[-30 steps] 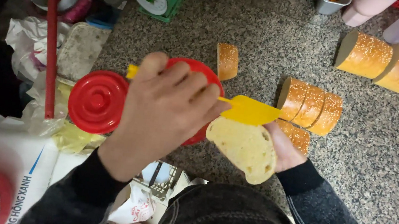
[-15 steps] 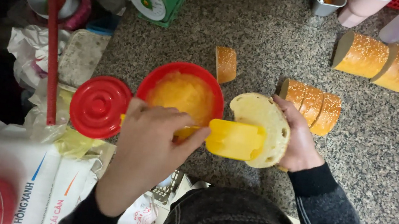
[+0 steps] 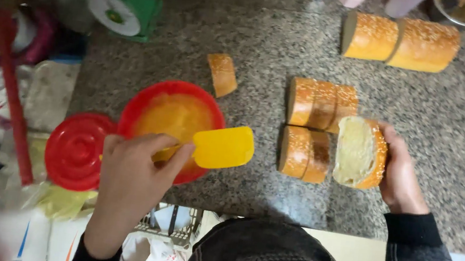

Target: Spreading a yellow mixture onto slices of bread using a yellow spatula in a bakery setting.

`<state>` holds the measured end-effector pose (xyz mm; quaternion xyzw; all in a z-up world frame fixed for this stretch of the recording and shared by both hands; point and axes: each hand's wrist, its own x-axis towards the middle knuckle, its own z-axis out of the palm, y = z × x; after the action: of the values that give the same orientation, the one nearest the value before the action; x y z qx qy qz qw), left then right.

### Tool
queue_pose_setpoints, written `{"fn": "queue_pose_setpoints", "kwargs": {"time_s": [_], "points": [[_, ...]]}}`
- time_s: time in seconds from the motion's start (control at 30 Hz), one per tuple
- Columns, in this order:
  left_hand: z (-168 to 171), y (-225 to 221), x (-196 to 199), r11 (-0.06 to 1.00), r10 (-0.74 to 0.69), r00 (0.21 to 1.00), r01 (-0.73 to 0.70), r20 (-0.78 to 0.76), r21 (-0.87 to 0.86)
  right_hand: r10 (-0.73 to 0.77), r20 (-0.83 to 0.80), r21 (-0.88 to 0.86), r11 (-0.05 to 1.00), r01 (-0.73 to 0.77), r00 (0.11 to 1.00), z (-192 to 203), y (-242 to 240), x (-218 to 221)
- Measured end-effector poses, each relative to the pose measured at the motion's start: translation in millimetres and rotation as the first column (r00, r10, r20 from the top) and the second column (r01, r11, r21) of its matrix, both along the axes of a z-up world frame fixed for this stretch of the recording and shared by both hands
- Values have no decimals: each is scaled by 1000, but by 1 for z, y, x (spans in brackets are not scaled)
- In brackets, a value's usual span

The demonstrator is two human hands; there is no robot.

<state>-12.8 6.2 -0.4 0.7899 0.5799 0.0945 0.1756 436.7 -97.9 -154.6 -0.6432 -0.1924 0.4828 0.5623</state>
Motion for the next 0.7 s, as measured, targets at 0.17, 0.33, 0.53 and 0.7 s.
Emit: {"fn": "queue_pose_setpoints", "kwargs": {"time_s": [0.17,0.33,0.53,0.7], "points": [[-6,3,7,998,-57,998,57,-10,1,-62,58,-99,993,68,996,-76,-23,18],[-7,6,5,991,-104,995,103,0,83,94,229,-389,921,3,969,-36,-5,-25],[4,3,4,998,-51,997,48,-52,-48,265,377,-466,883,-65,887,-47,1,-35],[-2,4,0,999,-38,997,36,-62,-38,296,373,-522,850,-64,879,-41,4,-40]]}}
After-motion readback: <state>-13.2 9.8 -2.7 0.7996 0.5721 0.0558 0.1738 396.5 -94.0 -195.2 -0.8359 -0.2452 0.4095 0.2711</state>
